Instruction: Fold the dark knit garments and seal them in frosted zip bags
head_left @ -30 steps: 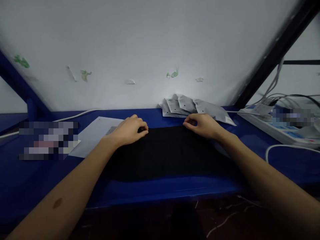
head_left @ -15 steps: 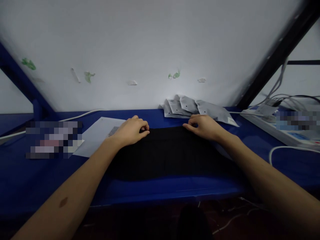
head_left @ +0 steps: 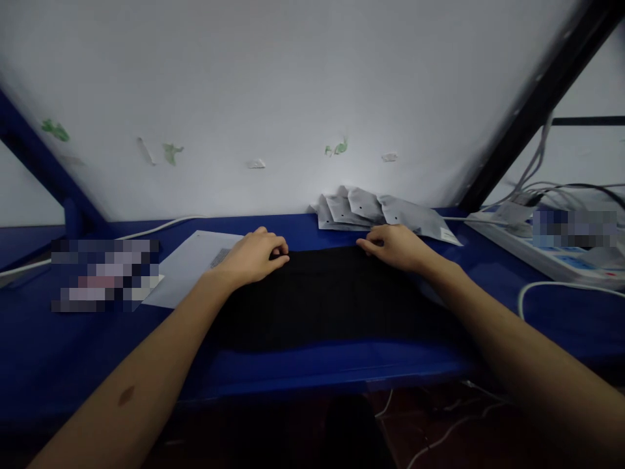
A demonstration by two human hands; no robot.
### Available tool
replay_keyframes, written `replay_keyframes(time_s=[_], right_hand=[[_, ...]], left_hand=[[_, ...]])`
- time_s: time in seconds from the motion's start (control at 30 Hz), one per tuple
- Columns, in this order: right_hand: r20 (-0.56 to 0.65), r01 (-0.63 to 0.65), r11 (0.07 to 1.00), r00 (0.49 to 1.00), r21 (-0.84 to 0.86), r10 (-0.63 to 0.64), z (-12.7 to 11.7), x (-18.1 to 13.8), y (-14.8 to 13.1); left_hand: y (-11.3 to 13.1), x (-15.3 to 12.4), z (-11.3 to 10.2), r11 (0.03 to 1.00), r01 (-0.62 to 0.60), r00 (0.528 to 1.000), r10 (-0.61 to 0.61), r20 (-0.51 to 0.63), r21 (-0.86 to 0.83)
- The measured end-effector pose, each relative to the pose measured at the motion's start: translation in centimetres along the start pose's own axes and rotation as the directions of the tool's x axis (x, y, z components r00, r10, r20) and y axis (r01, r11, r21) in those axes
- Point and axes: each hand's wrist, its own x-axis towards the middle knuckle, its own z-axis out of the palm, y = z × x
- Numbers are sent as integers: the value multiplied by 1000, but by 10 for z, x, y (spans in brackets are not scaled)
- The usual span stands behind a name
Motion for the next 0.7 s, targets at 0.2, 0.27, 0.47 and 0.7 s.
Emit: replay_keyframes(time_s=[0.2,0.27,0.47,0.7], right_hand=[[34,-8,1000,999,5,8,-3,0,0],[47,-19,1000,999,-25,20,-2,0,-2],[19,-47,985,999,-168,51,-2,-3,-14],[-107,-100,990,988,97,110,-27,-54,-26]], left_hand=[[-3,-1,3,1000,-4,1000,4,-6,1],[-2,-1,4,1000,-7,1000,7,-8,14],[7,1,5,992,-35,999,34,13,123],[36,-39,-22,989,54,995,-42,-88,137]])
